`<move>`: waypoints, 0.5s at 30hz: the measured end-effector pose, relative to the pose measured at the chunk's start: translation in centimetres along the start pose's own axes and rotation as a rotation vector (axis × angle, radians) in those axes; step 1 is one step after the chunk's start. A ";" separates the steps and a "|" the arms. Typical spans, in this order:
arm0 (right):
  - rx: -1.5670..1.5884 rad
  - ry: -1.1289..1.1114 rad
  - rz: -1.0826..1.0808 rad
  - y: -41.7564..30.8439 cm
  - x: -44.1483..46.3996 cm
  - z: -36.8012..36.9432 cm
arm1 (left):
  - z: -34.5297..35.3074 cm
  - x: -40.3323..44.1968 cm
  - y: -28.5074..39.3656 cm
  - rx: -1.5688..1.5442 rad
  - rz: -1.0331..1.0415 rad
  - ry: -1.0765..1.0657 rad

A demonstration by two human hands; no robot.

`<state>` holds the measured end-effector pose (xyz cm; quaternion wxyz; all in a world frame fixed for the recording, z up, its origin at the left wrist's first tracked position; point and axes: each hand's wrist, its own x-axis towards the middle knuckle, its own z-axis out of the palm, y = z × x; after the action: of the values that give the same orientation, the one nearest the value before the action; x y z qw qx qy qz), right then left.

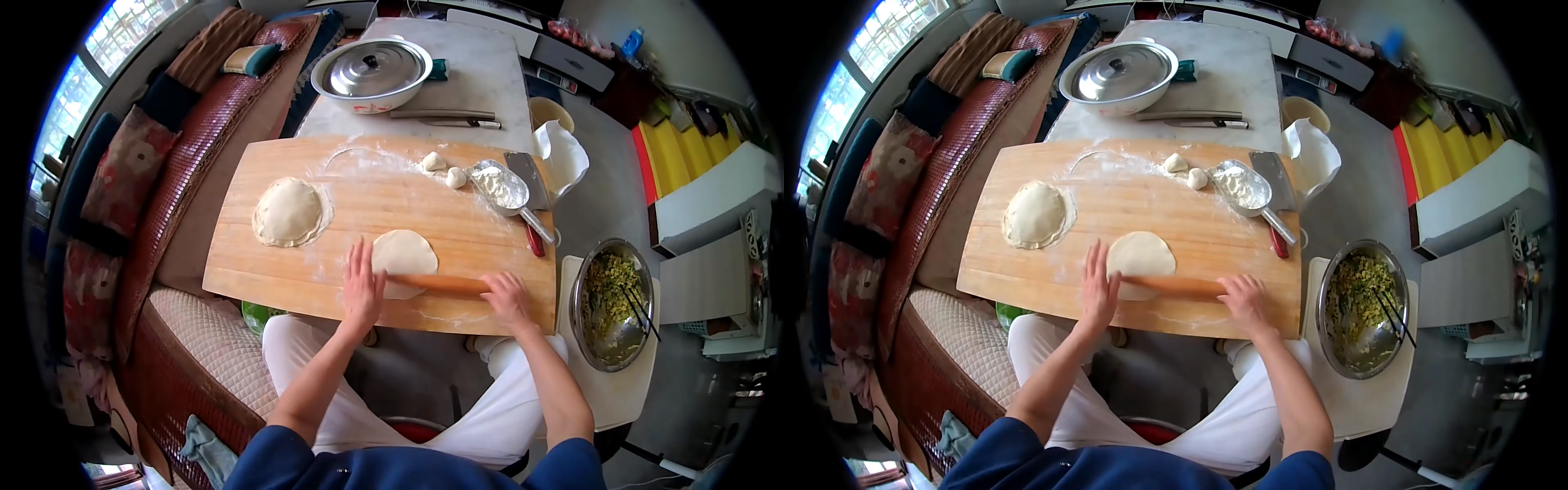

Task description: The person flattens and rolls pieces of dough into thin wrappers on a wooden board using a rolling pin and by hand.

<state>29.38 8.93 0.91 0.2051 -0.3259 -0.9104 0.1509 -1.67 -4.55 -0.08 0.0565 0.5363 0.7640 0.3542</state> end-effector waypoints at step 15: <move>0.116 0.007 0.126 3.5 -3.5 -2.2 | -0.5 2.1 0.4 0.204 0.488 -0.366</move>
<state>34.75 9.50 0.41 0.2170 -0.3705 -0.8772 0.2150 -2.51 -2.98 1.14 0.0523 0.7613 0.6218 0.1764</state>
